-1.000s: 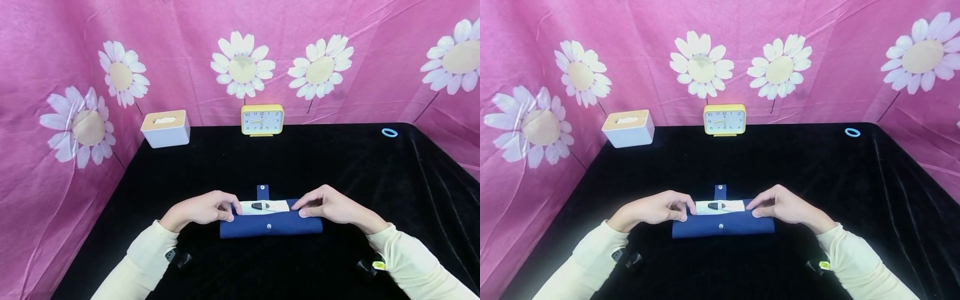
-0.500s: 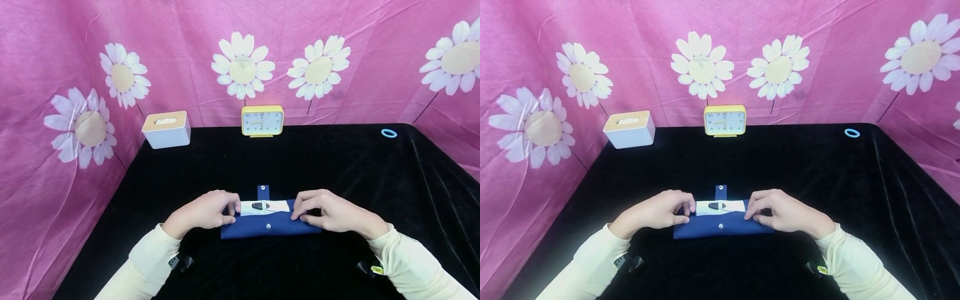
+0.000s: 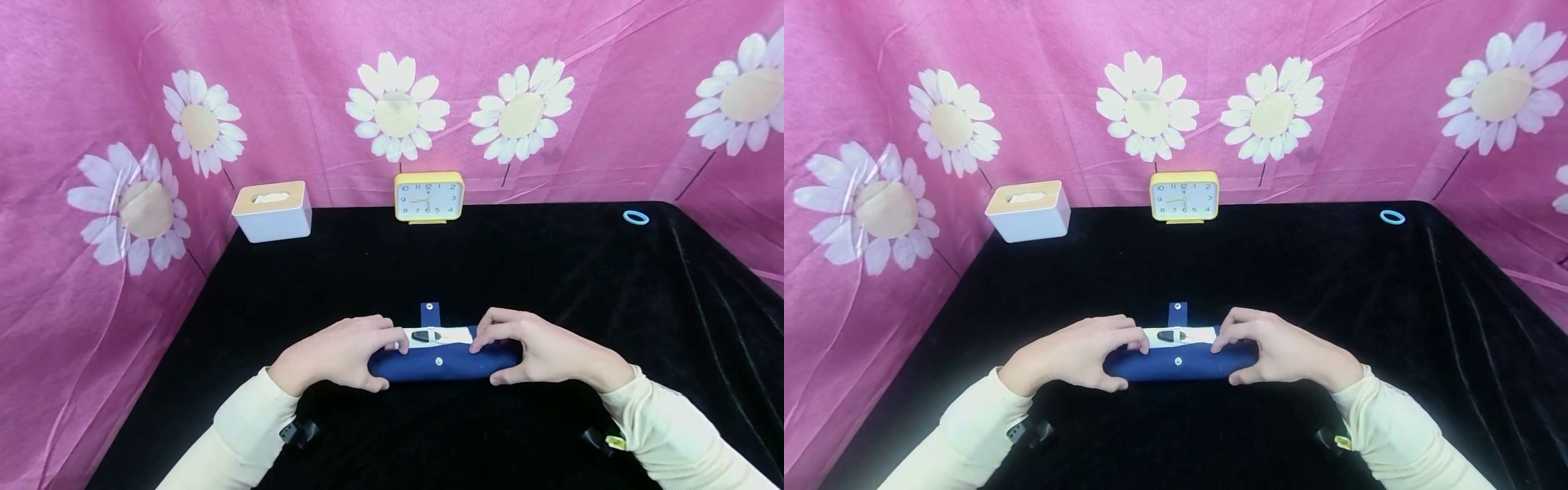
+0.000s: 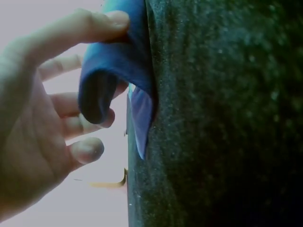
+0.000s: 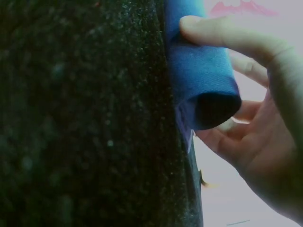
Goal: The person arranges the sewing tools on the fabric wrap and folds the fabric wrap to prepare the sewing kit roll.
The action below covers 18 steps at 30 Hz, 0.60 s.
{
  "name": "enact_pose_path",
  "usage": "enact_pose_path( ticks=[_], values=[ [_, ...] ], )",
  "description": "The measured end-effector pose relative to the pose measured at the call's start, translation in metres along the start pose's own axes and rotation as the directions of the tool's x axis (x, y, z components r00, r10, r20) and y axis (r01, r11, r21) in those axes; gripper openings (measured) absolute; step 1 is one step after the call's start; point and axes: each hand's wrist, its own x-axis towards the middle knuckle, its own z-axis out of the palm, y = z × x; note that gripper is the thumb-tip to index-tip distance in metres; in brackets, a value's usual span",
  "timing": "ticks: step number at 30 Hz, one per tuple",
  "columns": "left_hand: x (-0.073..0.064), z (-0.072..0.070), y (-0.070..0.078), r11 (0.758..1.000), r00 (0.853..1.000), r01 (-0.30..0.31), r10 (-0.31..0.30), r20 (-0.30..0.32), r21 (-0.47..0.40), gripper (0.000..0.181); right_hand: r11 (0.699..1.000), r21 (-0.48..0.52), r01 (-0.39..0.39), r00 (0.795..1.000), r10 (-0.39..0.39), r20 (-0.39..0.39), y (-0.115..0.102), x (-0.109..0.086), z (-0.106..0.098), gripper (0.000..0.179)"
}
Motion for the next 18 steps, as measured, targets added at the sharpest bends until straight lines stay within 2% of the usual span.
enact_pose_path(
  ticks=[3,6,8,10,12,14,16,18],
  values=[
    [0.0,-0.001,-0.002,0.999,1.0,0.008,-0.007,0.011,-0.045,0.042,0.999,0.041,0.021,1.0,-0.021,0.002,0.001,0.001,-0.001,0.039],
    [0.0,-0.002,-0.004,0.993,0.999,-0.016,0.021,0.039,-0.121,0.04,0.992,0.097,0.083,0.996,-0.084,0.004,0.001,0.001,-0.001,0.038],
    [0.0,-0.003,-0.005,0.98,0.996,-0.061,0.072,0.055,-0.19,0.038,0.98,0.155,0.127,0.991,-0.131,0.017,-0.001,0.002,-0.003,0.038],
    [0.0,-0.006,-0.005,0.957,0.988,-0.116,0.139,0.072,-0.265,0.037,0.965,0.215,0.152,0.986,-0.163,0.034,-0.003,0.002,-0.005,0.04],
    [-0.002,-0.01,-0.004,0.93,0.976,-0.16,0.2,0.089,-0.331,0.037,0.952,0.269,0.148,0.984,-0.17,0.059,-0.006,0.002,-0.008,0.042],
    [-0.003,-0.013,-0.003,0.911,0.967,-0.184,0.235,0.098,-0.368,0.037,0.947,0.292,0.136,0.983,-0.165,0.075,-0.009,0.002,-0.011,0.044],
    [-0.003,-0.015,-0.002,0.911,0.966,-0.186,0.237,0.099,-0.369,0.038,0.949,0.292,0.116,0.986,-0.146,0.083,-0.01,0.002,-0.012,0.046],
    [-0.003,-0.016,-0.001,0.925,0.972,-0.167,0.212,0.099,-0.342,0.038,0.955,0.28,0.101,0.988,-0.13,0.084,-0.011,0.001,-0.013,0.045]
  ],
)
